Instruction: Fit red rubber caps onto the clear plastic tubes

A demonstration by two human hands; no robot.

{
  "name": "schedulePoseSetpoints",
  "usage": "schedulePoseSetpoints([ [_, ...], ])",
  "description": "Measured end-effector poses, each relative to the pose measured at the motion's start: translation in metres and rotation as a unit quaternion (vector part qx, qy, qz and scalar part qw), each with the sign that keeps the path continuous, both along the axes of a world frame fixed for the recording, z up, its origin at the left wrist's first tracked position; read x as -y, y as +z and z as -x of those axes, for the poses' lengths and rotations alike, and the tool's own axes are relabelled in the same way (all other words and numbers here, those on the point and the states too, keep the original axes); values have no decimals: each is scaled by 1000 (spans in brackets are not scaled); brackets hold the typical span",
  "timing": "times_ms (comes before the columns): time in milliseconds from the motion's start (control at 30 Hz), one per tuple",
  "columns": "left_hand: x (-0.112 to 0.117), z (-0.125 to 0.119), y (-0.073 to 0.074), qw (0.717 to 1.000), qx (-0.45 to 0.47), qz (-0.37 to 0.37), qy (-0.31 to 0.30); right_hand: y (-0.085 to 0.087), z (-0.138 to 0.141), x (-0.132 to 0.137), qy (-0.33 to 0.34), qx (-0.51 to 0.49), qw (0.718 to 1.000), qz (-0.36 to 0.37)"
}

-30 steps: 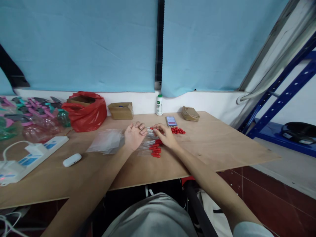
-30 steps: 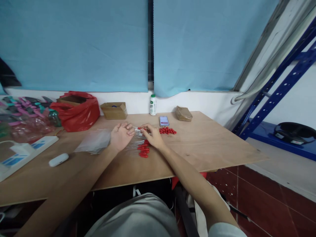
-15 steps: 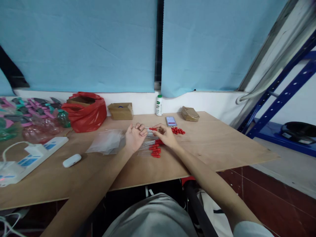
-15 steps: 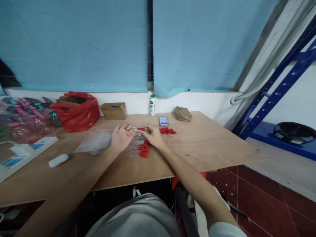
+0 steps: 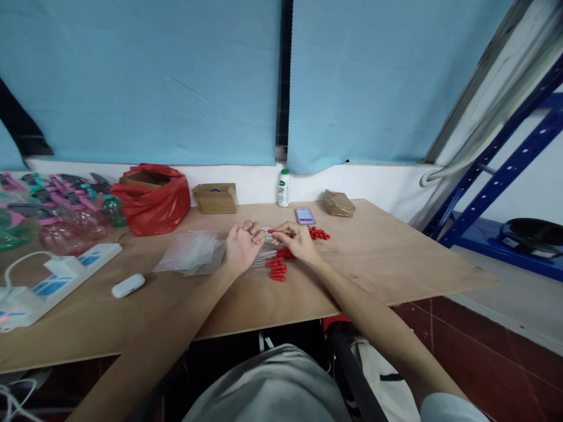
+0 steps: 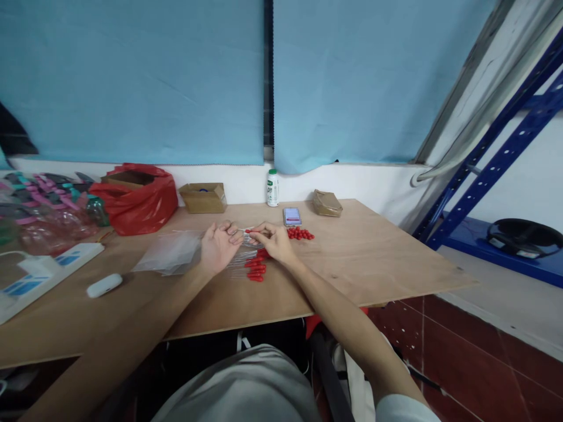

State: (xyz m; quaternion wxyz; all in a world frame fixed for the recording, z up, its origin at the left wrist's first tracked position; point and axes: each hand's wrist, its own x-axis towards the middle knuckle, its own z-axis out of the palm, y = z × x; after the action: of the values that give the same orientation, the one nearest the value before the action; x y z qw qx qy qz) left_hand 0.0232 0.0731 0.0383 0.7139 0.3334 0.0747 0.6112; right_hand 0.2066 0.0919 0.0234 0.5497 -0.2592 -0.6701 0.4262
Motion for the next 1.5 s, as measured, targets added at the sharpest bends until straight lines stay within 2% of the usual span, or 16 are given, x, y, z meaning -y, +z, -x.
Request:
schedulePoseSetpoints([
  [767, 1, -1, -1, 1000, -18, 18, 13, -3, -1, 1, -14, 20, 1000, -11],
  [967, 2, -1, 0, 1000, 4, 12, -15, -4, 0, 1, -12, 13, 1000, -16],
  [1233, 3, -2, 1, 1000, -14, 16, 7, -2, -1, 4, -18, 12, 999, -32],
  [1500, 5, -4, 3, 998, 33, 51, -13, -3, -2, 3, -18, 21, 999, -21],
])
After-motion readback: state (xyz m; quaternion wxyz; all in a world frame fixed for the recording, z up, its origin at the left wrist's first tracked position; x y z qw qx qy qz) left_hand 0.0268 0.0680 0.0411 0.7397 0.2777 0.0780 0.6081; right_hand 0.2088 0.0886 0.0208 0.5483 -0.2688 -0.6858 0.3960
